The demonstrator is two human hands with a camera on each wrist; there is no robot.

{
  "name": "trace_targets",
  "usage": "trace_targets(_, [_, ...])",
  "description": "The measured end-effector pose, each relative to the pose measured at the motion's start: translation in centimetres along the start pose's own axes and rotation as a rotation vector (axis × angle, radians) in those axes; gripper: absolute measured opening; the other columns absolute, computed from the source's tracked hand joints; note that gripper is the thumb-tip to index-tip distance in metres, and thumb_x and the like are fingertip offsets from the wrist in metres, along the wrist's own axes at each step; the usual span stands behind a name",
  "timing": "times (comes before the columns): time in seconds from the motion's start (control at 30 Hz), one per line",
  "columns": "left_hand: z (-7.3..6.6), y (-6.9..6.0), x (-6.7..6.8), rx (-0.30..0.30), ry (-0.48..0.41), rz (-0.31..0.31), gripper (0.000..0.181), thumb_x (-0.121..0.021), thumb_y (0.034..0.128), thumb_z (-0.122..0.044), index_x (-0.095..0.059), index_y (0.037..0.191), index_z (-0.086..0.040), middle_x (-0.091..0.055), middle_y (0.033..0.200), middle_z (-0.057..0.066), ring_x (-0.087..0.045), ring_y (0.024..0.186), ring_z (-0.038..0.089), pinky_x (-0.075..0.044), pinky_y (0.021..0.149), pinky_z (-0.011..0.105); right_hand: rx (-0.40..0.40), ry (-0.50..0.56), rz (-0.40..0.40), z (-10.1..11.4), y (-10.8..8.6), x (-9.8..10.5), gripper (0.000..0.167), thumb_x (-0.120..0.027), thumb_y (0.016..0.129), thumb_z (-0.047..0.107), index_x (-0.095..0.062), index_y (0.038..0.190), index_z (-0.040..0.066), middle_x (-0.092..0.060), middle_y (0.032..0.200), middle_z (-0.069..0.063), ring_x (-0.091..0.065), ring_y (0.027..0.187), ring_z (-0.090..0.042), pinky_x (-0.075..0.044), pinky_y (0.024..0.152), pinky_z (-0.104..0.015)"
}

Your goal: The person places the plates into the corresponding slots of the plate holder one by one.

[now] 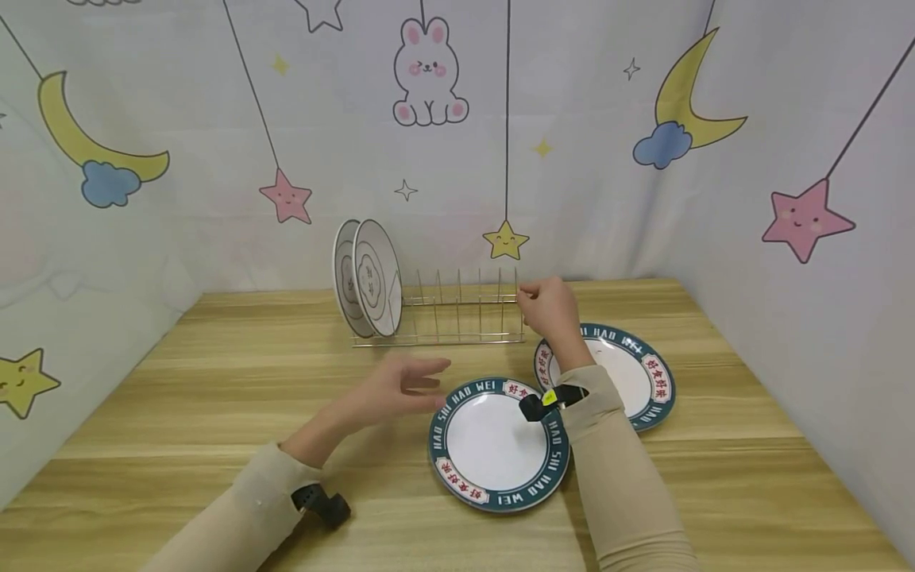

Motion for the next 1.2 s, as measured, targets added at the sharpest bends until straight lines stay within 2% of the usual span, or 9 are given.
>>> trace_targets(0.17, [0.1, -0.2, -0.2, 0.04, 0.011, 0.029, 0.071, -0.076, 0.0884, -0.026, -0.044, 0.148, -0.007, -0.044, 0.151, 0.004, -0.05, 0.131, 0.027, -0.044, 0.107, 0.04, 0.003, -0.004, 0.001, 0.1, 0.0, 0.0, 0.033, -0.056, 0.099, 0.018, -0.067, 0.124, 0.001, -0.071, 0.1, -0.016, -0.069, 0.073, -0.024, -0.04, 0.045, -0.023])
trace_targets(0.27, [0.1, -0.2, -0.4, 0.04, 0.011, 0.05, 0.073, -0.076, 0.0882, -0.027, -0.042, 0.149, -0.007, -0.042, 0.152, 0.004, -0.048, 0.132, 0.027, -0.04, 0.11, 0.04, 0.004, -0.004, 0.0, 0.1, 0.0, 0.0, 0.033, -0.056, 0.098, 0.019, -0.068, 0.124, 0.001, -0.071, 0.101, -0.015, -0.068, 0.071, -0.022, -0.04, 0.045, -0.024])
trace_targets(0.53, [0.3, -0.2, -1.0, 0.069, -0.02, 0.111, 0.074, -0.075, 0.0891, -0.033, -0.04, 0.151, -0.011, -0.04, 0.154, 0.0, -0.046, 0.134, 0.024, -0.035, 0.113, 0.039, 0.011, -0.01, -0.003, 0.0, 0.1, -0.1, 0.033, -0.056, 0.098, 0.018, -0.067, 0.124, 0.001, -0.072, 0.099, -0.016, -0.07, 0.076, -0.029, -0.039, 0.044, -0.023])
trace_targets(0.67, [0.4, -0.1, -1.3, 0.07, -0.057, 0.13, 0.07, -0.074, 0.0901, -0.03, -0.042, 0.15, -0.01, -0.042, 0.153, 0.001, -0.048, 0.132, 0.024, -0.036, 0.113, 0.04, 0.008, -0.003, -0.006, 0.0, 0.1, -0.1, 0.032, -0.056, 0.099, 0.018, -0.068, 0.123, 0.001, -0.072, 0.099, -0.016, -0.07, 0.078, -0.03, -0.04, 0.045, -0.023])
trace_targets(0.97, [0.1, -0.2, -1.7, 0.086, -0.069, 0.136, 0.069, -0.076, 0.0889, -0.025, -0.044, 0.149, -0.011, -0.043, 0.152, 0.001, -0.046, 0.134, 0.025, -0.035, 0.113, 0.041, 0.011, 0.007, 0.0, -0.1, 0.1, -0.1, 0.032, -0.056, 0.099, 0.018, -0.068, 0.123, -0.001, -0.071, 0.099, -0.016, -0.069, 0.075, -0.027, -0.042, 0.047, -0.024])
trace_targets(1.2, [0.1, -0.1, -2.1, 0.148, -0.079, 0.112, 0.058, -0.079, 0.0862, -0.025, -0.057, 0.14, -0.016, -0.05, 0.145, -0.001, -0.042, 0.136, 0.028, -0.032, 0.114, 0.046, 0.01, 0.004, 0.005, 0.0, 0.1, -0.1, 0.033, -0.056, 0.099, 0.018, -0.067, 0.123, -0.001, -0.071, 0.1, -0.016, -0.068, 0.073, -0.024, -0.043, 0.048, -0.025])
Point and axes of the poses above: each hand's wrist, its own y-axis towards the middle knuckle, its own x-axis out of the back of the hand, z = x × y, the point moved 1 cm from there along y, towards the middle knuckle
